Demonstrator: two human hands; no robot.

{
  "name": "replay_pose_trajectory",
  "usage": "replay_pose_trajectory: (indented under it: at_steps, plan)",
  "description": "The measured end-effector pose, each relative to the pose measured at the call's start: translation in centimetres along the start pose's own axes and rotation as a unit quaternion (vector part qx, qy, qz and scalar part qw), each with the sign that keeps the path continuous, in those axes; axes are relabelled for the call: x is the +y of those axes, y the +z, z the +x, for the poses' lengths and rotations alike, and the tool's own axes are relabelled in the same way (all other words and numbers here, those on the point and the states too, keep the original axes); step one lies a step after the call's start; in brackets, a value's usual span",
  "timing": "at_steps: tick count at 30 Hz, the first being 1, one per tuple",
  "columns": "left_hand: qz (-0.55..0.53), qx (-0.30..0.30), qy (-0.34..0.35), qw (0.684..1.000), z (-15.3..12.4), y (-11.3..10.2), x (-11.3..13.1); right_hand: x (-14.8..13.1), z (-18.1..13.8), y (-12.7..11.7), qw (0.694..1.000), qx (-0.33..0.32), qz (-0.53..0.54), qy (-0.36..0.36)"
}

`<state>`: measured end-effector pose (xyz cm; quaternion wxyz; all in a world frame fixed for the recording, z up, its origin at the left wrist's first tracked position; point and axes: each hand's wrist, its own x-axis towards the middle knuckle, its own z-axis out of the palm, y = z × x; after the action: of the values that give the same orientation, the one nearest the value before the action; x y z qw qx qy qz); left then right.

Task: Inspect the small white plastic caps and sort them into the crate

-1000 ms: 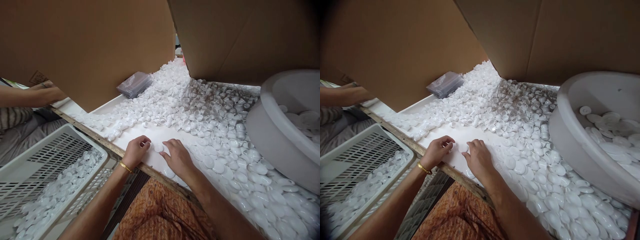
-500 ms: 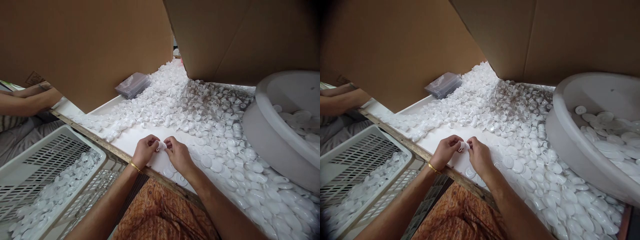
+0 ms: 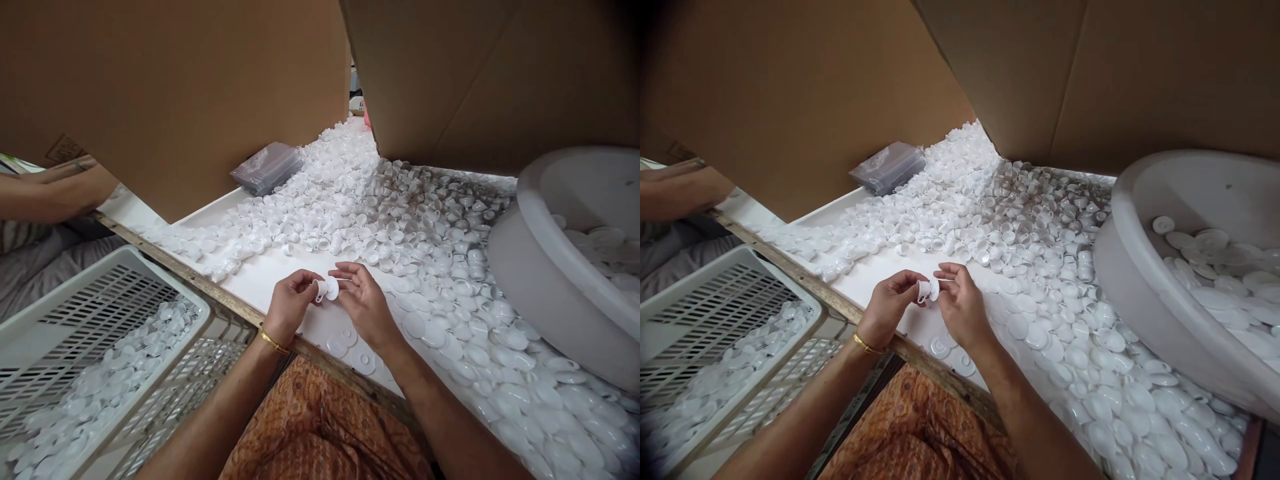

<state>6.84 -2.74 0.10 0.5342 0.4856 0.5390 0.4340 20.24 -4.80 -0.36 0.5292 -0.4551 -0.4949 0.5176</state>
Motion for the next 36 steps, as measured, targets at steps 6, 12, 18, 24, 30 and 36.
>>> replay_pose_trajectory:
  at_steps: [6, 12, 18, 24, 30, 36]
  plan:
    - [0.115, 0.048, 0.090, 0.988, -0.3, 0.6, 0.2, -0.6, 0.0, 0.0, 0.998, -0.012, 0.055, 0.028]
    - [0.236, 0.073, 0.222, 0.943, -0.9, 1.6, 0.8, -0.8, -0.2, 0.1, 0.998, -0.028, 0.063, 0.005]
    - [0.119, 0.032, 0.131, 0.984, -0.9, 1.5, 0.6, -1.3, -0.3, 0.1, 0.995, -0.018, 0.097, -0.017]
    - [0.002, -0.087, 0.063, 0.994, -1.0, 1.3, 0.7, -1.2, -0.7, 0.5, 0.996, -0.042, 0.058, -0.053]
    - [0.087, -0.025, 0.140, 0.986, -1.2, 1.5, 0.7, -0.6, -0.8, 0.4, 0.989, 0.012, -0.086, -0.118]
    - [0.228, -0.007, 0.185, 0.956, -1.4, 1.4, 1.5, -0.7, -0.9, 0.4, 0.988, 0.056, -0.079, -0.118]
